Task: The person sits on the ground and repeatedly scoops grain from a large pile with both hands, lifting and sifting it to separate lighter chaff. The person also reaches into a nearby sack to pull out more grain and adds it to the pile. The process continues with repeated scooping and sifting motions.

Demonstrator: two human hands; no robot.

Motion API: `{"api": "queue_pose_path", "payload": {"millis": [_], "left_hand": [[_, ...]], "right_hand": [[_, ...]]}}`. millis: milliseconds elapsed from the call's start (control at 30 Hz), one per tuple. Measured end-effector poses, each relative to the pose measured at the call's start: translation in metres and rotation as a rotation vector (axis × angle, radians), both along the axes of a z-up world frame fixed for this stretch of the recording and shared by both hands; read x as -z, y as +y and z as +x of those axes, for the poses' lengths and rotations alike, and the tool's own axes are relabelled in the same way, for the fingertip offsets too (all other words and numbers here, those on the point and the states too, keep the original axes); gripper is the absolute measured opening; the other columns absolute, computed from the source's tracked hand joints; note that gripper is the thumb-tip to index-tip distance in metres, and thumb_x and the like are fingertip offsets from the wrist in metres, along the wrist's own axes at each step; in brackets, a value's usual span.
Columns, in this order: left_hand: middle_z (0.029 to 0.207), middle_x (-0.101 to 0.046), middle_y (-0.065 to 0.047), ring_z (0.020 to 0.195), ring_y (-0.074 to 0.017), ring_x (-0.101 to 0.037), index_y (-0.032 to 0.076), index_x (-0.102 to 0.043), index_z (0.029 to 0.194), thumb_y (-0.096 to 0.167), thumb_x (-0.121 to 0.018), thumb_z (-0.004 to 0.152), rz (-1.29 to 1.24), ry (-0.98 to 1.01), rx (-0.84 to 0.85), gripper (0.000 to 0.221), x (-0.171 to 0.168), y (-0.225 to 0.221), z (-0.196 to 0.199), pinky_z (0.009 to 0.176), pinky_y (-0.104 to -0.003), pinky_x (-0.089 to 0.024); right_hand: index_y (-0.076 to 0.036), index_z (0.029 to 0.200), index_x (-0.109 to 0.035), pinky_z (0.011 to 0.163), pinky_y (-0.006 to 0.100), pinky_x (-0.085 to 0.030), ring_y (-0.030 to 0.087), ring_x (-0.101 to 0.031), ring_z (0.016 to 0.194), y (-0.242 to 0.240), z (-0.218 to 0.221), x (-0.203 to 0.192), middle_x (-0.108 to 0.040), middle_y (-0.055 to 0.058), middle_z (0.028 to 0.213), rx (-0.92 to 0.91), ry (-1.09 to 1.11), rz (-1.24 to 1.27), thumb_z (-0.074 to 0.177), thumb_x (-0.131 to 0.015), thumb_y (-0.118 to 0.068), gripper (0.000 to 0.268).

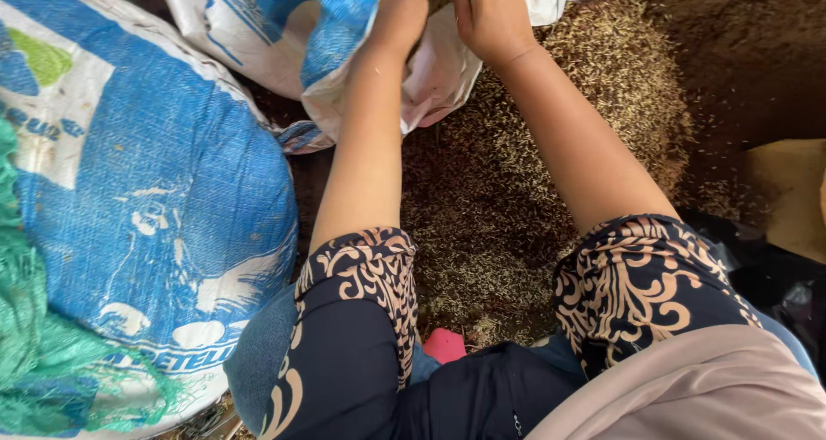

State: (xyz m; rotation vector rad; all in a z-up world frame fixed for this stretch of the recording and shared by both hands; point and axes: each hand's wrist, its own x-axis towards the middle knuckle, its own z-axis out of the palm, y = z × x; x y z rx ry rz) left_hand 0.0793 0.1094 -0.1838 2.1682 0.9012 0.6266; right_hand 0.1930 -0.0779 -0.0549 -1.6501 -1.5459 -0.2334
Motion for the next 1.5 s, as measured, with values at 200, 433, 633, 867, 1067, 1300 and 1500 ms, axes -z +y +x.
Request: {"api": "queue_pose_path", "payload": {"millis": [200,433,633,867,1067,1300,1500], "left_hand": [[0.113,-0.070,-0.025,0.105,-0.0415,-0.067,0.001,-0.064,0.121,0.017,-0.055,0.097,0.061,0.058,0.030,0.030,-0.001,0.000,-0.003,0.092,-0.049,-0.054],[0.109,-0.073,-0.021,0.100,-0.0374,-0.069,0.003,-0.068,0.115,0.023,-0.056,0.099,0.145,0.100,0.015,0.028,-0.034,-0.014,0.006,0.090,-0.047,-0.054],[0.105,-0.075,-0.016,0.097,-0.0340,-0.070,0.005,-0.071,0.110,0.028,-0.056,0.100,0.218,0.122,0.008,0.029,-0.050,-0.016,0.006,0.089,-0.046,-0.054],[0.114,-0.072,-0.018,0.103,-0.0355,-0.067,0.003,-0.070,0.114,0.028,-0.057,0.104,0.197,-0.248,-0.005,0.030,-0.007,-0.037,0.022,0.092,-0.047,-0.051],[0.140,-0.061,-0.022,0.125,-0.0361,-0.058,0.001,-0.060,0.136,0.028,-0.053,0.110,0.080,0.011,-0.326,0.039,0.064,-0.063,0.004,0.103,-0.044,-0.045],[0.146,-0.058,-0.021,0.129,-0.0354,-0.057,0.000,-0.058,0.140,0.033,-0.052,0.108,-0.077,0.015,-0.573,0.046,0.077,-0.056,0.002,0.107,-0.043,-0.045],[0.150,-0.056,-0.020,0.132,-0.0349,-0.056,0.000,-0.055,0.143,0.036,-0.052,0.107,-0.173,-0.162,-0.545,0.052,0.069,-0.090,-0.005,0.111,-0.043,-0.045]], "right_hand": [[0.002,0.144,-0.041,0.093,0.049,-0.052,0.043,-0.063,0.106,-0.034,-0.031,-0.025,-0.067,0.020,0.118,-0.080,0.076,-0.041,0.097,-0.067,-0.001,0.054],[-0.013,0.146,-0.045,0.114,0.040,-0.052,0.035,-0.061,0.132,-0.039,-0.037,-0.025,-0.056,0.014,0.145,-0.103,0.254,-0.113,0.107,-0.063,-0.009,0.042],[-0.005,0.123,-0.069,0.113,0.054,-0.029,0.042,-0.053,0.130,-0.005,-0.038,-0.028,-0.063,0.026,0.129,0.027,-0.419,-1.015,0.104,-0.052,-0.037,0.041],[-0.004,0.101,-0.075,0.098,0.048,-0.050,0.031,-0.069,0.104,0.020,-0.031,0.004,-0.074,0.016,0.105,0.245,-0.091,-0.900,0.092,-0.066,-0.018,0.018],[-0.001,0.098,-0.074,0.072,0.043,-0.056,0.035,-0.071,0.084,0.056,0.012,0.107,-0.075,0.019,0.097,0.201,0.256,-0.460,0.094,-0.070,-0.019,0.019],[0.003,0.105,-0.071,0.084,0.044,-0.055,0.033,-0.071,0.098,0.079,-0.006,0.172,-0.075,0.019,0.108,0.148,0.402,-0.414,0.095,-0.072,-0.030,0.035],[0.007,0.116,-0.068,0.086,0.043,-0.058,0.033,-0.070,0.105,0.057,-0.050,0.160,-0.071,0.024,0.119,-0.058,1.158,-0.124,0.097,-0.067,-0.028,0.039]]}}
